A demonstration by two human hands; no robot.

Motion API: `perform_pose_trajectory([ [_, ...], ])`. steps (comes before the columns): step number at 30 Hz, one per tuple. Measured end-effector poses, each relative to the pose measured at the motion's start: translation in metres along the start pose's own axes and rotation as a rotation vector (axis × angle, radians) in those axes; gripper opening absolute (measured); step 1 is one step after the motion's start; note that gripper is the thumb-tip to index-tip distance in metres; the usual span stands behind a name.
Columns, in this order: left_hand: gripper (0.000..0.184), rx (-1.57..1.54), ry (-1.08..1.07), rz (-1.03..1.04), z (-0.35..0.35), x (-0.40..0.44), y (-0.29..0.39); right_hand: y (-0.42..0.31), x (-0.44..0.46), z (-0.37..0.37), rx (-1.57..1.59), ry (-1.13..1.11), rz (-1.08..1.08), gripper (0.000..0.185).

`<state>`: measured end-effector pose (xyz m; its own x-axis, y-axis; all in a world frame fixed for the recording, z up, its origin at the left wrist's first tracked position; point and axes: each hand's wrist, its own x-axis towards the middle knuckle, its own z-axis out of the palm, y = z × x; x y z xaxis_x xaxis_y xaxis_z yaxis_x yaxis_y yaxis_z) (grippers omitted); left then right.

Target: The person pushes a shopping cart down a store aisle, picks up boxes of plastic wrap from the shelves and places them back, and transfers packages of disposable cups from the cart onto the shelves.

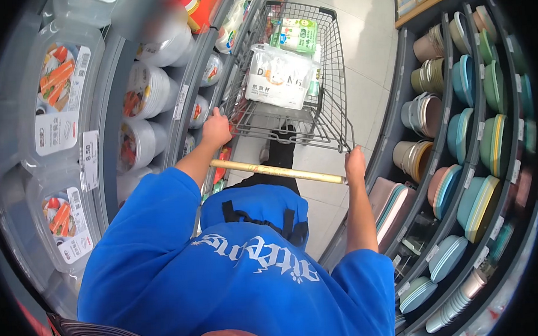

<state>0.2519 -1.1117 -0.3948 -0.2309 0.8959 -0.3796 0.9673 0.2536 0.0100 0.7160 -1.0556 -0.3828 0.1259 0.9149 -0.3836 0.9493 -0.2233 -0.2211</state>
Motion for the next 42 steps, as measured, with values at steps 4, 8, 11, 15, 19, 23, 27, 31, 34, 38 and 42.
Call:
perform_pose_trajectory([
  [4,0.037,-0.006,-0.097,-0.029,-0.024,0.022,0.009,-0.01,0.017,-0.014,-0.002,0.003,-0.028,0.03],
  [8,0.035,0.021,-0.067,-0.024,-0.027,0.045,0.013,-0.015,0.039,-0.021,-0.015,0.014,-0.011,0.029],
  [11,0.037,0.015,-0.077,-0.03,-0.041,0.059,0.02,-0.019,0.058,-0.028,-0.011,0.012,-0.004,0.027],
  [15,0.038,0.024,-0.083,-0.028,-0.047,0.083,0.024,-0.026,0.081,-0.036,-0.012,0.016,0.021,0.027],
  [19,0.042,0.02,-0.115,-0.04,-0.054,0.111,0.028,-0.035,0.103,-0.049,-0.006,0.021,-0.001,0.023],
  [23,0.039,0.031,-0.131,-0.039,-0.083,0.126,0.042,-0.046,0.122,-0.066,-0.006,0.024,-0.006,0.023],
  [27,0.039,0.024,-0.123,-0.027,-0.091,0.153,0.046,-0.05,0.149,-0.072,-0.019,0.004,0.013,0.024],
  [31,0.039,0.017,-0.121,-0.026,-0.101,0.175,0.052,-0.06,0.171,-0.086,-0.022,-0.017,0.016,0.024],
  [34,0.039,0.004,-0.111,-0.016,-0.107,0.194,0.055,-0.07,0.187,-0.097,0.028,-0.029,0.061,0.025],
  [38,0.04,0.008,-0.131,-0.001,-0.122,0.215,0.061,-0.071,0.213,-0.099,0.006,-0.051,0.083,0.029],
  [42,0.047,0.02,-0.133,-0.015,-0.131,0.234,0.069,-0.073,0.232,-0.101,-0.02,-0.02,0.0,0.026],
])
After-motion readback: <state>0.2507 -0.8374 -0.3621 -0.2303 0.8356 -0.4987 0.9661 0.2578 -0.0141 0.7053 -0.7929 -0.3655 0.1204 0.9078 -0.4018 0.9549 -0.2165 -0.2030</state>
